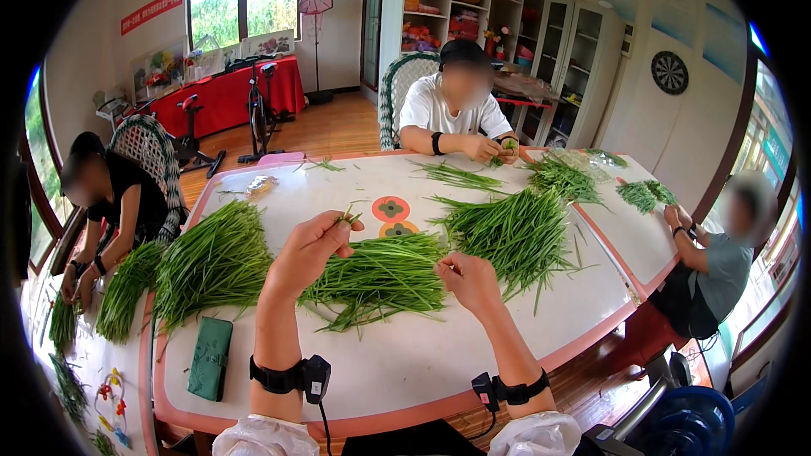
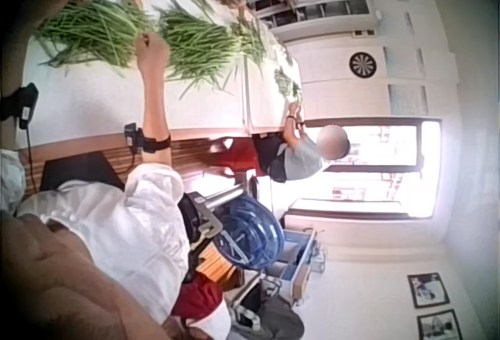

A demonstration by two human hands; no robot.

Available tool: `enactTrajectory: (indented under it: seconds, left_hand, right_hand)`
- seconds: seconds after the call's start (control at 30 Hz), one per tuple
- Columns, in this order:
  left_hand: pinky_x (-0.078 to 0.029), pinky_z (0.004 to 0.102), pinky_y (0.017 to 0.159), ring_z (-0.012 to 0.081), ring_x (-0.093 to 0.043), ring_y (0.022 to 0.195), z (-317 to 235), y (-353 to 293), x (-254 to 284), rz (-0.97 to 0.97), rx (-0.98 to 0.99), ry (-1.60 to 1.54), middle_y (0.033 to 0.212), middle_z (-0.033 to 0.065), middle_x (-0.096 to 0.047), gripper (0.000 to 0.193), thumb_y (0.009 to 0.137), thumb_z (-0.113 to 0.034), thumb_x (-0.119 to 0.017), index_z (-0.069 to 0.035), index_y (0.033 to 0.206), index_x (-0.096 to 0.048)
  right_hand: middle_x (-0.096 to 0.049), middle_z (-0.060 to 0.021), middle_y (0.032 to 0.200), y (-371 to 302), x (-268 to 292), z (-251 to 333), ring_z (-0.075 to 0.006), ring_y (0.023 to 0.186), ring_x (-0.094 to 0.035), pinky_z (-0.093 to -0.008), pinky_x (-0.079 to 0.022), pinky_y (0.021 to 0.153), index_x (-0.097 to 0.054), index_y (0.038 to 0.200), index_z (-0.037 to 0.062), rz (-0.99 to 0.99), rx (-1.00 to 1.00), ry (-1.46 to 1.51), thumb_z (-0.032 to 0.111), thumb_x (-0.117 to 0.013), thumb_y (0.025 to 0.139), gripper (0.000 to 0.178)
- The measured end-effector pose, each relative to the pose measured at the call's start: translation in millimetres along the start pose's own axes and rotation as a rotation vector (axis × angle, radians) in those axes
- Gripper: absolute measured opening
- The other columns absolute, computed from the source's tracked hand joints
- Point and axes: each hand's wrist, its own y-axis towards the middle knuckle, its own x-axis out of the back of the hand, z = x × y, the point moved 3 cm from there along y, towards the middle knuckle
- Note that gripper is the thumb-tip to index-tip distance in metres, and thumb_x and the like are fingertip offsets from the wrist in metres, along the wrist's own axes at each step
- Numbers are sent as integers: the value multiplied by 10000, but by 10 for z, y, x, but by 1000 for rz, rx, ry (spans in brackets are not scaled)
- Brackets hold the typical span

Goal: The person cleans and sorts long green stalks by hand while sitting at a table with other people. The person pulls individual stalks from a pile, removes small pieces or outer layers, and gathers them into bundles.

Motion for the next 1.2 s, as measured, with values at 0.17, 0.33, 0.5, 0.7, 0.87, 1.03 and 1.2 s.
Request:
enactTrajectory:
  seconds: [0.17, 0.33, 0.5, 0.7, 0.87, 1.03, 1.2]
  left_hand:
    - [-408, 237, 648, 86, -477, 678, -36, -20, -17, 19, -53, -7, 708, 2, -512, 231, 926, -145, -451, 48, 959, -574]
    - [-394, 227, 655, 74, -438, 696, -72, -26, -169, 21, -84, 83, 736, -1, -528, 225, 928, -149, -449, 32, 985, -572]
    - [-399, 220, 665, 72, -452, 718, -7, -30, -264, 133, -10, 80, 736, 8, -534, 205, 925, -110, -441, 36, 1006, -559]
    - [-443, 245, 683, 95, -524, 730, -49, -21, -204, 117, 22, -27, 767, 26, -553, 205, 923, -114, -452, 45, 1013, -547]
    - [-470, 241, 695, 107, -555, 728, 12, -27, -128, 133, 51, -14, 829, 28, -565, 217, 927, -132, -454, 46, 1008, -550]
    - [-483, 247, 697, 117, -578, 751, -68, -57, -71, 132, 95, -164, 853, 36, -567, 256, 930, -168, -460, 55, 1022, -545]
    - [-490, 258, 709, 126, -568, 747, -52, -55, -57, 125, 93, -256, 869, 48, -561, 279, 935, -205, -455, 52, 1006, -539]
  right_hand:
    - [-637, -61, 646, -53, 16, 246, -115, 596, -615, -236, -447, 553, -637, 874, 12, -11, 107, 73, 187, -602, 826, 185]
    - [-637, -63, 648, -154, 125, 708, -86, 582, -589, -223, -438, 538, -626, 857, -5, 22, 127, 60, 176, -624, 819, 185]
    - [-608, -109, 627, -102, 115, 1062, -221, 544, -595, -290, -439, 502, -606, 804, 21, -30, 250, 74, 206, -650, 791, 191]
    - [-615, -88, 619, -30, 109, 1221, -224, 511, -587, -305, -452, 493, -592, 803, 29, -128, 394, 85, 214, -669, 782, 201]
    - [-640, -101, 858, 26, 69, 1325, -226, 790, -602, -310, -475, 648, -590, 954, 38, -196, 524, 91, 220, -614, 834, 219]
    - [-597, -112, 1031, 77, -101, 1343, -243, 1041, -513, -332, -434, 822, -539, 1153, 56, -91, 652, 290, 204, -495, 913, 285]
    - [-583, -118, 1031, 116, -165, 1396, -238, 1030, -516, -315, -389, 887, -508, 1202, 45, -45, 722, 302, 226, -436, 943, 323]
